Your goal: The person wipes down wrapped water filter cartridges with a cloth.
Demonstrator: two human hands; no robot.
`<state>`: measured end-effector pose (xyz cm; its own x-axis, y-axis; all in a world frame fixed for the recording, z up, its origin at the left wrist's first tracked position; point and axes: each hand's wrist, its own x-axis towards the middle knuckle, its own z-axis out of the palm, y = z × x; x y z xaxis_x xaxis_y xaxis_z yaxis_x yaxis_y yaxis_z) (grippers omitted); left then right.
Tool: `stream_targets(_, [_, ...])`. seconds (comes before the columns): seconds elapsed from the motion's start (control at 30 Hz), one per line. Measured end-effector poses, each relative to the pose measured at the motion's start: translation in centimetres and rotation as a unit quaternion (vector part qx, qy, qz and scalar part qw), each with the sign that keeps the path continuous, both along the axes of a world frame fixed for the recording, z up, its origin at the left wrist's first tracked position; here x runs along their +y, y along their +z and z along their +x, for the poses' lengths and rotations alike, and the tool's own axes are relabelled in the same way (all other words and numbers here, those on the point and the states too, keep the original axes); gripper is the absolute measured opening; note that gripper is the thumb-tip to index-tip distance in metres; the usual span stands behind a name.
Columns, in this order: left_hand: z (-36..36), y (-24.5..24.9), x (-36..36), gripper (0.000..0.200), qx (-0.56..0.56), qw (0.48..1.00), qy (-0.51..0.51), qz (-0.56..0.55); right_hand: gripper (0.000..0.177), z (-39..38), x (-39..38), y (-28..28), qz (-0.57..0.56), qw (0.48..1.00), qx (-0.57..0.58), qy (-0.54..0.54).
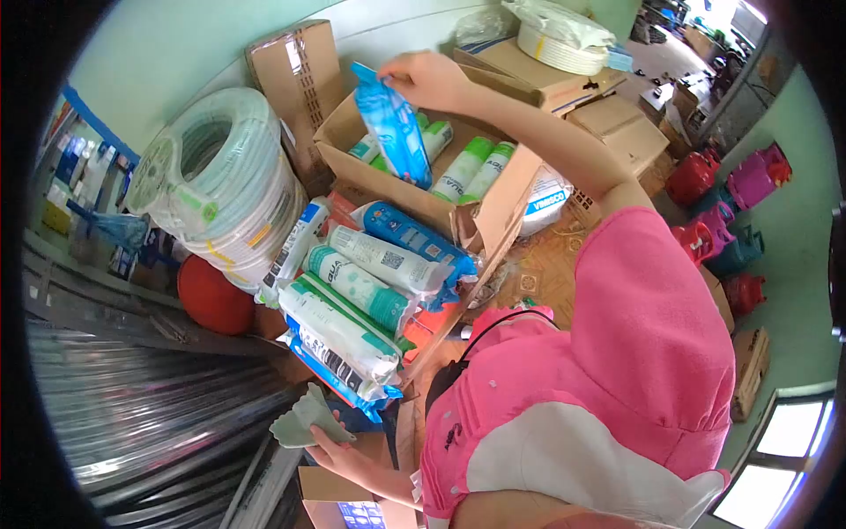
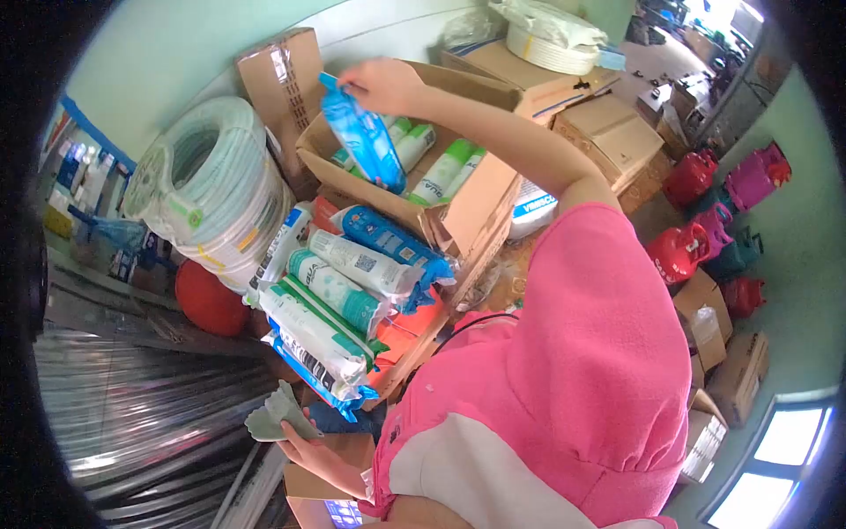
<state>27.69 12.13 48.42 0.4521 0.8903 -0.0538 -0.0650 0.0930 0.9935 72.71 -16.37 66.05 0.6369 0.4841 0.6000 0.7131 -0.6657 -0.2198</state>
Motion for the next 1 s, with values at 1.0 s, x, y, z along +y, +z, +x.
stream_targets(1.0, [-17.9,-0.1,-1.7,0.044,-0.445,0.883,0.063,-0.137,0.075,-45.9,34.9,-6.4,0.191,0.4,0.505,0.74])
